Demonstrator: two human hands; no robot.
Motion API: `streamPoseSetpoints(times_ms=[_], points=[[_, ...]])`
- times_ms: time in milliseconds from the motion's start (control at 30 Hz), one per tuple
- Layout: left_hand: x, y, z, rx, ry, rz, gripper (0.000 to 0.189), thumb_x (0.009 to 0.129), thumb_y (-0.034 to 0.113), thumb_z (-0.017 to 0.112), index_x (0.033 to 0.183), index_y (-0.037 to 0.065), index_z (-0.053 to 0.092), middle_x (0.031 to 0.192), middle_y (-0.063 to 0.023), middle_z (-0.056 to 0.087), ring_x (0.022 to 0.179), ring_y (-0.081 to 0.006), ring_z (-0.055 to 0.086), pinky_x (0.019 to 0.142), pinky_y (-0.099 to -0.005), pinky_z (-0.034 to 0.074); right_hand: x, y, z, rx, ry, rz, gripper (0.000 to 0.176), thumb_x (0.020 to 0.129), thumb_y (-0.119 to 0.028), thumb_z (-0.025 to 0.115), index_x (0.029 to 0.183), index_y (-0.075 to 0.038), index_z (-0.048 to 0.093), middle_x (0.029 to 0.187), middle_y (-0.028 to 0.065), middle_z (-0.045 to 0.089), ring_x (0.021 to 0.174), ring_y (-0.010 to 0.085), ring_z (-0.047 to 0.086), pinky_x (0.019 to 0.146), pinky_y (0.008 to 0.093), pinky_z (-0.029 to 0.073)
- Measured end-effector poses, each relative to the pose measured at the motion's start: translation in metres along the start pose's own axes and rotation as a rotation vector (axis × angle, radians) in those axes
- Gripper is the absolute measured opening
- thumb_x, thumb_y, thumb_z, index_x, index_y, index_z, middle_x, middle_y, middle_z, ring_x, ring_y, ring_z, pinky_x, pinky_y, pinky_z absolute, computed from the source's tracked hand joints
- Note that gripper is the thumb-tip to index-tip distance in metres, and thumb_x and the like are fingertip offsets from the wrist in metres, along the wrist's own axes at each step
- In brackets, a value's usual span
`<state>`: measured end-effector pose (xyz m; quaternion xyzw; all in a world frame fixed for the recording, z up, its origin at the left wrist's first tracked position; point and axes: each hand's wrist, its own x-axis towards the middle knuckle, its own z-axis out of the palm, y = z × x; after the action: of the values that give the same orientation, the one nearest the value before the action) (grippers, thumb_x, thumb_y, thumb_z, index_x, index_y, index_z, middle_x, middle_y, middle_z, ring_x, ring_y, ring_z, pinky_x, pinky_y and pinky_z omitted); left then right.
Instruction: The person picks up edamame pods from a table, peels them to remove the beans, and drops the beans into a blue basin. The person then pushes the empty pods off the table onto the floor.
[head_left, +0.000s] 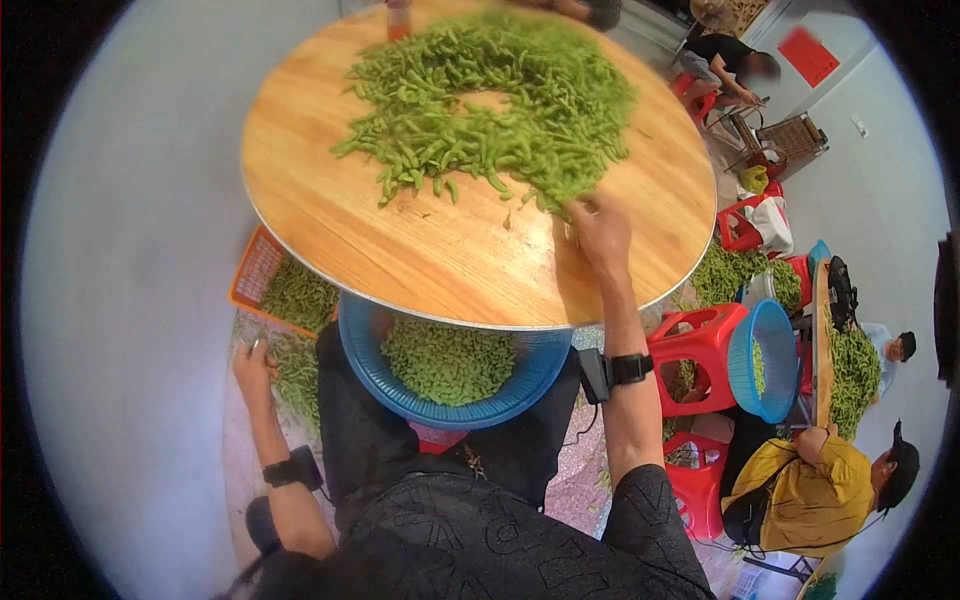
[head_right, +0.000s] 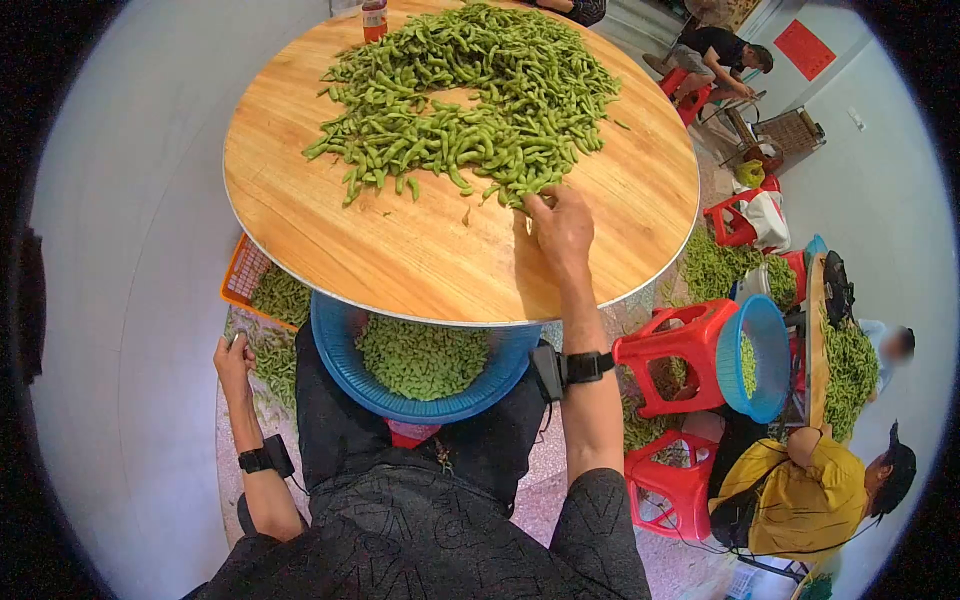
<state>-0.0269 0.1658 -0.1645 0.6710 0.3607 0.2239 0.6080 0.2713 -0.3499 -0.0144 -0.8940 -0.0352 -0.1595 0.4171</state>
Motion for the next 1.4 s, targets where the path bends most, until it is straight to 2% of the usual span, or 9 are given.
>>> streamPoseSetpoints(times_ms=[133,433,533,700,833,1033,1100,1233,1400], points=[[-0.014,0.037,0.02,-0.013,0.002,0.028,0.016,0.099,0.016,0.066,0.088,0.006,0.059,0.068,-0.0023,0.058,0.053,-0.0089,0.053,0.046,-0.0239,0.042,0.004,0.006,0.013,-0.198,0.03,-0.045,0.031,0.087,-0.031,0.076,0.099,-0.002,0.075,0.097,0.0164,0.071,0.093,0.0334,0.069,0.081,0.0447,0.054],[-0.058,0.134,0.091,-0.099,-0.154,0.136,0.02,0.1,0.015,0.065,0.113,0.002,0.07,0.07,-0.0003,0.058,0.054,-0.0065,0.051,0.047,-0.0215,0.041,-0.029,-0.008,0.015,0.148,0.037,-0.065,0.025,0.089,-0.023,0.075,0.102,-0.002,0.074,0.098,0.0155,0.068,0.09,0.0333,0.068,0.079,0.0431,0.053],[-0.064,0.148,0.114,-0.119,-0.246,0.178,0.019,0.099,0.015,0.065,0.112,0.002,0.07,0.07,0.0001,0.059,0.054,-0.0061,0.051,0.047,-0.0212,0.04,-0.03,-0.022,0.011,-0.187,-0.024,-0.09,0.021,0.092,-0.019,0.071,0.104,-0.002,0.074,0.098,0.0154,0.067,0.091,0.0347,0.067,0.08,0.0427,0.053],[-0.069,0.142,0.121,-0.151,-0.298,0.192,0.015,0.099,0.013,0.064,0.109,0.002,0.069,0.068,0.0008,0.059,0.053,-0.0058,0.05,0.047,-0.0211,0.038,0.013,-0.027,0.019,-0.209,0.134,-0.402,0.022,0.092,-0.008,0.065,0.113,-0.006,0.072,0.103,0.0153,0.065,0.1,0.0353,0.065,0.083,0.0447,0.052],[-0.074,0.145,0.12,-0.153,-0.303,0.176,0.013,0.099,0.013,0.065,0.106,0.002,0.069,0.068,0.0009,0.059,0.053,-0.0056,0.05,0.048,-0.0211,0.039,0.037,-0.009,0.022,-0.333,0.004,-0.532,0.026,0.091,-0.007,0.066,0.116,-0.007,0.071,0.104,0.0147,0.063,0.103,0.0358,0.062,0.088,0.046,0.051],[-0.082,0.156,0.126,-0.177,-0.345,0.14,0.017,0.098,0.012,0.065,0.11,0.0,0.069,0.068,0.0009,0.059,0.053,-0.0061,0.05,0.048,-0.0217,0.039,0.018,-0.016,0.013,-0.256,-0.08,-0.389,0.029,0.091,-0.007,0.067,0.12,-0.006,0.071,0.102,0.0117,0.066,0.099,0.0309,0.065,0.088,0.0402,0.053],[-0.09,0.166,0.136,-0.189,-0.436,0.118,0.02,0.098,0.011,0.066,0.113,-0.001,0.069,0.067,0.0009,0.058,0.052,-0.0063,0.05,0.048,-0.022,0.039,-0.005,-0.031,0.012,0.241,-0.294,-0.088,0.031,0.096,-0.011,0.068,0.125,-0.001,0.068,0.102,0.0078,0.071,0.094,0.0186,0.066,0.082,0.0306,0.053],[-0.104,0.184,0.169,-0.246,-0.677,0.019,0.023,0.099,0.014,0.065,0.114,-0.003,0.069,0.071,-0.0015,0.059,0.055,-0.0075,0.051,0.048,-0.0218,0.04,-0.063,-0.057,0.031,0.612,-0.396,0.123,0.033,0.101,-0.016,0.067,0.128,0.004,0.066,0.105,0.0027,0.071,0.09,0.0111,0.064,0.075,0.0249,0.052],[-0.106,0.183,0.212,-0.351,-0.856,-0.025,0.02,0.1,0.016,0.066,0.111,0.0,0.068,0.071,0.0004,0.06,0.054,-0.0051,0.053,0.049,-0.0203,0.043,-0.111,-0.073,0.056,0.79,-0.459,0.07,0.032,0.102,-0.015,0.066,0.129,0.003,0.066,0.107,0.0035,0.07,0.085,0.0069,0.061,0.072,0.0212,0.049]])
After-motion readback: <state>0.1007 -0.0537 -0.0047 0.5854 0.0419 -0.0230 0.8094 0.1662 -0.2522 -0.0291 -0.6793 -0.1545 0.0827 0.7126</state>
